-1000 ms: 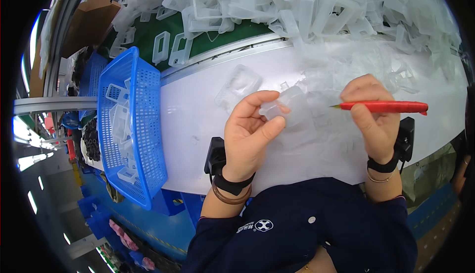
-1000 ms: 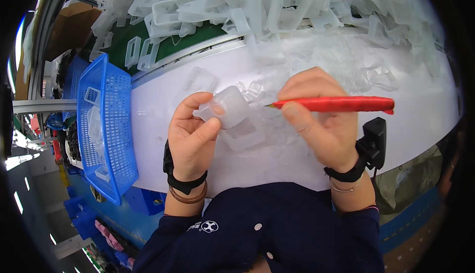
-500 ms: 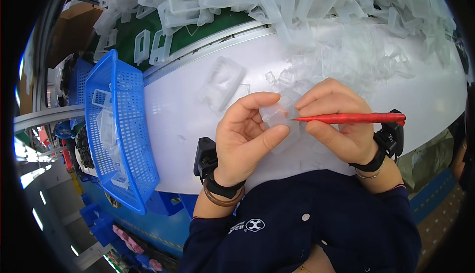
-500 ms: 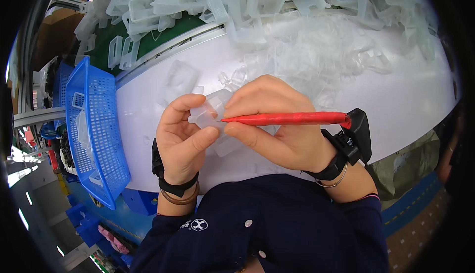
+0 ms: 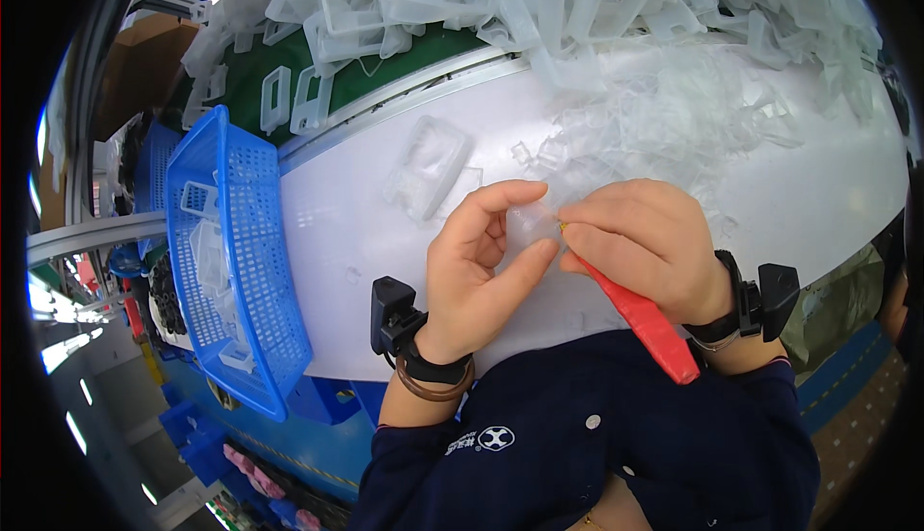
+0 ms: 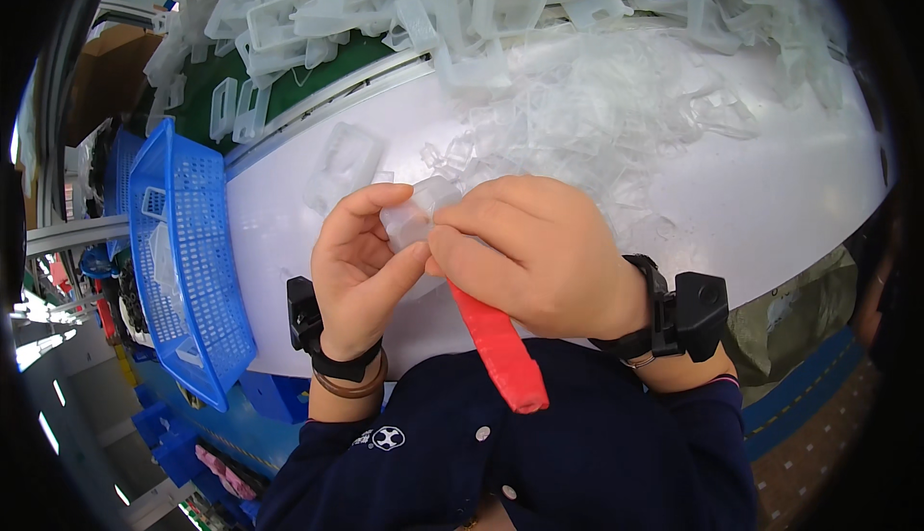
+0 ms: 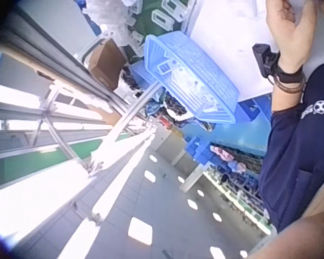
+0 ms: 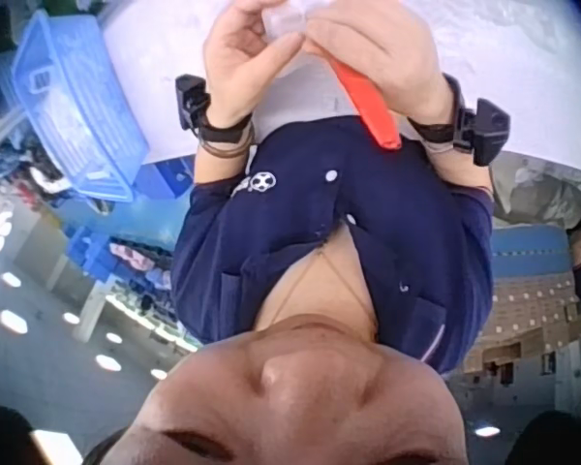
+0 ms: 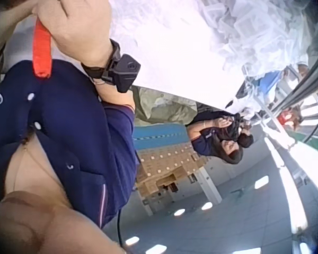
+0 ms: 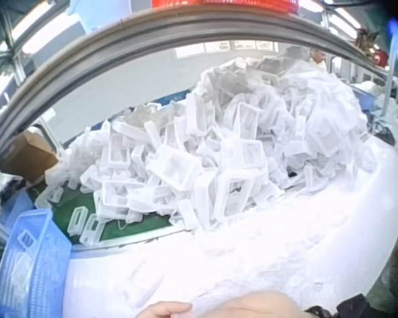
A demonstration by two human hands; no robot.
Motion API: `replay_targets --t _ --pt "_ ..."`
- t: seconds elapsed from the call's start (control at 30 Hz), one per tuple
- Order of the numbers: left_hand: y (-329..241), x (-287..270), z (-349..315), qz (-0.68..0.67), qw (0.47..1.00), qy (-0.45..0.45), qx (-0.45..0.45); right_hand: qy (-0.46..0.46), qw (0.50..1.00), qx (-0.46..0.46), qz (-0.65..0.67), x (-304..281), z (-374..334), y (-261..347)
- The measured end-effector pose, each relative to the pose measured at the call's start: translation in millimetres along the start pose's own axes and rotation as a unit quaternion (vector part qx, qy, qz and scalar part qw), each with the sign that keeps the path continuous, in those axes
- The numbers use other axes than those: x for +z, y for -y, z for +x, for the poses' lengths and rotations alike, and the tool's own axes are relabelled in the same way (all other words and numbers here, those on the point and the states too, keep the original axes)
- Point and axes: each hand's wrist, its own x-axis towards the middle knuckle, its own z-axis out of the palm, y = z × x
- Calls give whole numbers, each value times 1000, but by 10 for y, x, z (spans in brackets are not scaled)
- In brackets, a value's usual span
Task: Trimming excess material from molded plastic components using a hand tool.
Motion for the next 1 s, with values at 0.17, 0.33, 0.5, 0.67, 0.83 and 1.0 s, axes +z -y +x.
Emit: replay_targets --t 0.17,0.33,0.5,0.67,0.83,1.0 --pt "-43 -91 -33 55 996 56 -47 -155 983 31 -89 -241 2 -53" --pt "-29 -94 -34 62 993 88 -57 -236 946 215 58 -448 3 -108" --pt "-86 50 -15 41 995 -32 -81 -54 968 225 97 -328 -13 -167" --pt "-27 17 -31 155 987 -31 -24 -100 953 183 222 -84 -1 -14" --pt "-8 22 -40 199 979 -36 17 -83 957 165 224 7 4 -20" --pt "4 18 -30 218 975 -22 32 -83 958 171 216 24 -12 -24"
